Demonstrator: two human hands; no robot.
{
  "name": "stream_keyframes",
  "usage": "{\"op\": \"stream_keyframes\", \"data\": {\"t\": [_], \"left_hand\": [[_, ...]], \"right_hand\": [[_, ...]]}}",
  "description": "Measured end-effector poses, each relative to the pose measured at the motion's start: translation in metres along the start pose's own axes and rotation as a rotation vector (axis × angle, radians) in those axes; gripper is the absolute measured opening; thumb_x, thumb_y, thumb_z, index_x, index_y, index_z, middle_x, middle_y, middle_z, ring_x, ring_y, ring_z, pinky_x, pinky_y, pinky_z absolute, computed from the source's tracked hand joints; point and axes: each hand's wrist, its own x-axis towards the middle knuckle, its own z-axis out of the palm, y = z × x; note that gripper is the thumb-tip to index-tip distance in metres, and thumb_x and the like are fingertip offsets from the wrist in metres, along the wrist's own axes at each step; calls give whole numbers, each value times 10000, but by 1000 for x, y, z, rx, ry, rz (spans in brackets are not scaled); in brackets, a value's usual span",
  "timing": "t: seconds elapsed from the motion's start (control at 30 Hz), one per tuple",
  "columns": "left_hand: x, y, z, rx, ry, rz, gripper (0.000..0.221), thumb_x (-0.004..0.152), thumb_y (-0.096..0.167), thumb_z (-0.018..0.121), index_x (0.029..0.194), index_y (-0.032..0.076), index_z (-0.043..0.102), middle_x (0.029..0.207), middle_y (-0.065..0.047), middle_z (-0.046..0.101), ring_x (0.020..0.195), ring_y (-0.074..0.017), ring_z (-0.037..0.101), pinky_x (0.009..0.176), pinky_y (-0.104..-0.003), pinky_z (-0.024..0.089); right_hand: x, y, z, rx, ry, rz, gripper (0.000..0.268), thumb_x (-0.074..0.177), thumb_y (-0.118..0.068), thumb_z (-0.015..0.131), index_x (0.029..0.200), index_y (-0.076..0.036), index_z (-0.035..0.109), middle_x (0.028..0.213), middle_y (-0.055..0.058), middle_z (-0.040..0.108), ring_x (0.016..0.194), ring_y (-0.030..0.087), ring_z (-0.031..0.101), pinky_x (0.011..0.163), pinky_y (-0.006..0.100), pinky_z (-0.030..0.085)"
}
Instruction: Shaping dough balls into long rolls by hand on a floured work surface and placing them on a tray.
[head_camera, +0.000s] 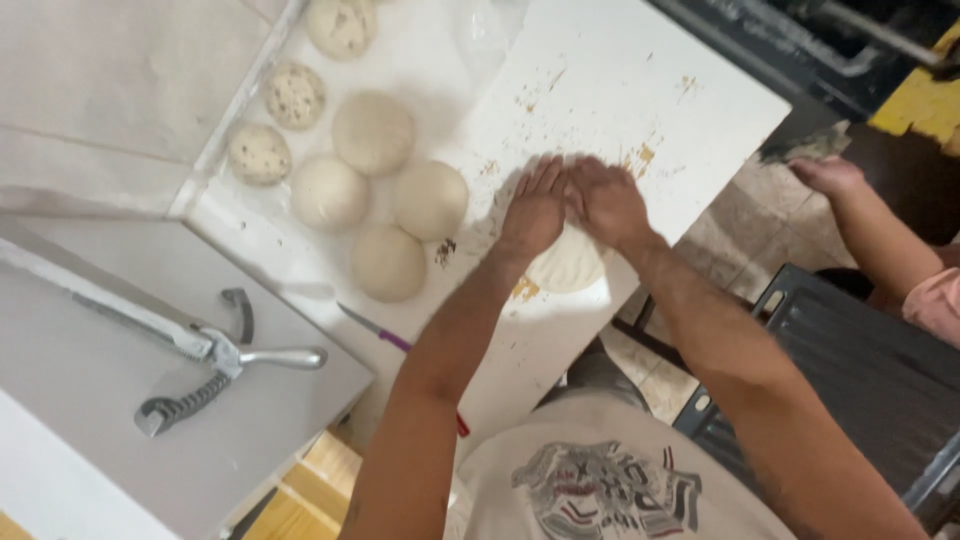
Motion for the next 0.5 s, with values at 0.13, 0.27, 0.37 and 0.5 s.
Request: {"op": "stream_keyframes", "data": {"t": [0.13,0.27,0.37,0.5], "left_hand": [[-1,-26,64,12,-63,-15,661,1105,409,344,1658,113,133,1735,-88,-31,1596,-311,9,1293,-503,101],[-25,0,36,-12,-65,-61,629,1105,365,337,1654,124,149,1735,-76,-6,1597,-291,19,1300,-483,96],[-57,11,49,-32,-53,-44,626,1111,355,308,1659,121,115,1734,-98,-21,1595,-310,-1,1296,-496,73],[-74,16,80,-94,-18,-99,633,1072,333,349,1642,121,175,1728,-133,33,1586,-363,34,1285,-522,73]], "right_hand": [[-17,-20,-4,24,-432,127,723,1076,-606,233,1643,-157,242,1731,85,154,1590,283,126,1272,524,156],[-24,-41,-36,40,-380,139,625,1087,-509,301,1613,-175,350,1697,67,280,1573,255,210,1262,531,170],[-55,-55,-22,-43,-356,128,673,1082,-528,266,1627,-132,280,1710,103,207,1580,284,150,1265,523,154],[-75,-69,-7,-24,-499,215,726,1052,-569,266,1649,-164,183,1737,76,77,1590,300,54,1283,528,62]]}}
